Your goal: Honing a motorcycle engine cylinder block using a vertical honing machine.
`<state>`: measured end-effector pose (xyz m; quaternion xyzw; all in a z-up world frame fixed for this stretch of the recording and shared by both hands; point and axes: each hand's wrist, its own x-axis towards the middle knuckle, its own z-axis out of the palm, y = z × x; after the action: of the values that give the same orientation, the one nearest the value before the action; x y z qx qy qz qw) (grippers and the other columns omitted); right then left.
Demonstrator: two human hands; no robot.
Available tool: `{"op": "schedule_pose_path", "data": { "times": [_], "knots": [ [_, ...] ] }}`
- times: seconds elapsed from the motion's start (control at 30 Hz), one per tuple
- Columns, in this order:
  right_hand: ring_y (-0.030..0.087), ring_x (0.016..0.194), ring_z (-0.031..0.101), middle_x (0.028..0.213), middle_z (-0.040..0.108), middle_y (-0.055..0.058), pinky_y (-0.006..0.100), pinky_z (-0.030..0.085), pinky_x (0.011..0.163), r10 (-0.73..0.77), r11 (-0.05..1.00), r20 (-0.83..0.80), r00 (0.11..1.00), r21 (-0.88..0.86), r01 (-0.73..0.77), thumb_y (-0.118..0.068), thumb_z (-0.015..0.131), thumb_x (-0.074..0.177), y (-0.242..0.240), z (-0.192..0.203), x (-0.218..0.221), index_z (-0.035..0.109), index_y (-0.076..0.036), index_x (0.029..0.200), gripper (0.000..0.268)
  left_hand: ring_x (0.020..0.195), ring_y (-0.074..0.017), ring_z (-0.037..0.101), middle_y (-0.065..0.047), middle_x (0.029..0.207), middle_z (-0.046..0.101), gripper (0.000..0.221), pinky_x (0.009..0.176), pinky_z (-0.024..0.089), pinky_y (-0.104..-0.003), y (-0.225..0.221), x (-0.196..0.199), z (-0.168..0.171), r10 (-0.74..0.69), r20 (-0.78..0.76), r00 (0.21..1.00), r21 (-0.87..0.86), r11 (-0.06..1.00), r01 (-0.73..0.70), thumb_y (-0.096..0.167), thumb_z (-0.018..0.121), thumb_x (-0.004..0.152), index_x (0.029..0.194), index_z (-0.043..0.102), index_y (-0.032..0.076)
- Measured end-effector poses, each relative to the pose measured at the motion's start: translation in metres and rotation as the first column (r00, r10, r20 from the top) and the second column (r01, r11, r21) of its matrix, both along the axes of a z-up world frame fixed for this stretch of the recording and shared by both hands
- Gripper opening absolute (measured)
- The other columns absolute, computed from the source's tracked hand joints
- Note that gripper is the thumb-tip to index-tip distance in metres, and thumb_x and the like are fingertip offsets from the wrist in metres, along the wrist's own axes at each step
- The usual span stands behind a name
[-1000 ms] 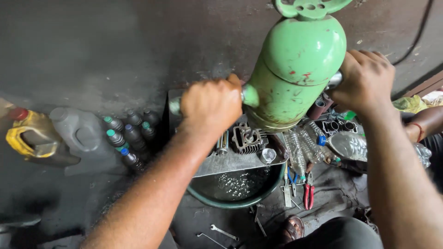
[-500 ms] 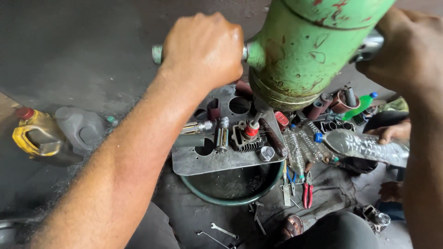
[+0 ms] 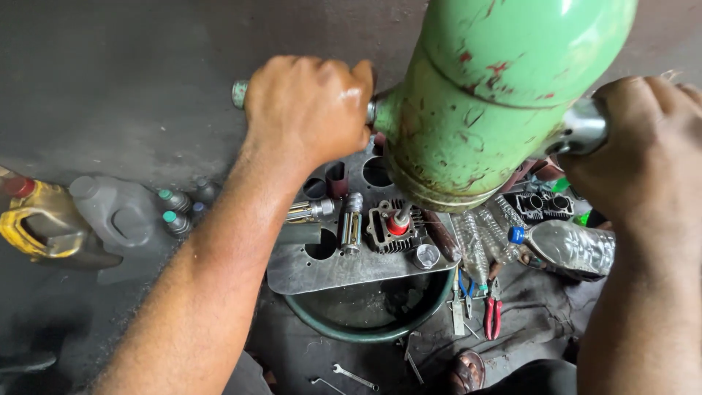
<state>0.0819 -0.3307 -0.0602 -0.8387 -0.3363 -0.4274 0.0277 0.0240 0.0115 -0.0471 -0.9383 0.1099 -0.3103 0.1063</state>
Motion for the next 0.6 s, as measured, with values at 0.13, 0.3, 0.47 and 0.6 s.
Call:
{"op": "schedule_pose_path", "data": {
  "times": [0.13, 0.3, 0.47, 0.6],
  "knots": [
    [0.023, 0.081, 0.071, 0.087, 0.071, 0.009, 0.039, 0.057, 0.084, -0.071, 0.995, 0.083, 0.994, -0.070, 0.077, -0.033, 0.101, 0.078, 0.005, -0.011, 0.003, 0.068, -0.005, 0.098, 0.048, 0.049, -0.0236, 0.071, -0.009, 0.061, 0.070, 0.016, 0.041, 0.055, -0.040, -0.002, 0.000, -0.020, 0.021, -0.046, 0.999, 0.028, 0.999, -0.020, 0.023, 0.070, 0.076, 0.086, 0.071, 0.011],
    [0.021, 0.079, 0.071, 0.086, 0.070, 0.006, 0.034, 0.055, 0.076, -0.078, 0.990, 0.082, 0.994, -0.109, 0.087, -0.014, 0.079, 0.084, -0.005, -0.041, 0.034, 0.067, -0.011, 0.089, 0.014, 0.052, -0.0254, 0.072, -0.011, 0.066, 0.074, 0.018, 0.042, 0.056, -0.043, -0.025, -0.020, -0.036, 0.161, -0.279, 0.946, -0.108, 0.974, -0.198, 0.017, 0.056, 0.098, 0.100, 0.073, 0.014],
    [0.024, 0.080, 0.070, 0.085, 0.069, 0.007, 0.038, 0.057, 0.078, 0.136, 0.979, 0.008, 0.991, -0.151, -0.133, -0.022, 0.081, 0.088, -0.010, -0.037, 0.097, 0.067, -0.010, 0.091, 0.019, 0.063, -0.0266, 0.075, -0.013, 0.074, 0.075, 0.015, 0.049, 0.059, -0.043, -0.055, -0.037, -0.044, 0.168, -0.286, 0.943, -0.237, 0.942, -0.239, 0.015, 0.062, 0.087, 0.092, 0.075, 0.009],
    [0.026, 0.072, 0.070, 0.080, 0.068, 0.009, 0.040, 0.060, 0.072, 0.025, 0.966, -0.010, 1.000, -0.259, -0.027, -0.036, 0.087, 0.086, 0.005, 0.013, 0.069, 0.071, -0.010, 0.091, 0.031, 0.069, -0.0278, 0.077, -0.015, 0.081, 0.076, 0.016, 0.055, 0.062, -0.043, -0.059, -0.043, 0.003, 0.163, -0.422, 0.892, -0.198, 0.943, -0.267, 0.016, 0.064, 0.089, 0.095, 0.076, 0.008]
  ]
}}
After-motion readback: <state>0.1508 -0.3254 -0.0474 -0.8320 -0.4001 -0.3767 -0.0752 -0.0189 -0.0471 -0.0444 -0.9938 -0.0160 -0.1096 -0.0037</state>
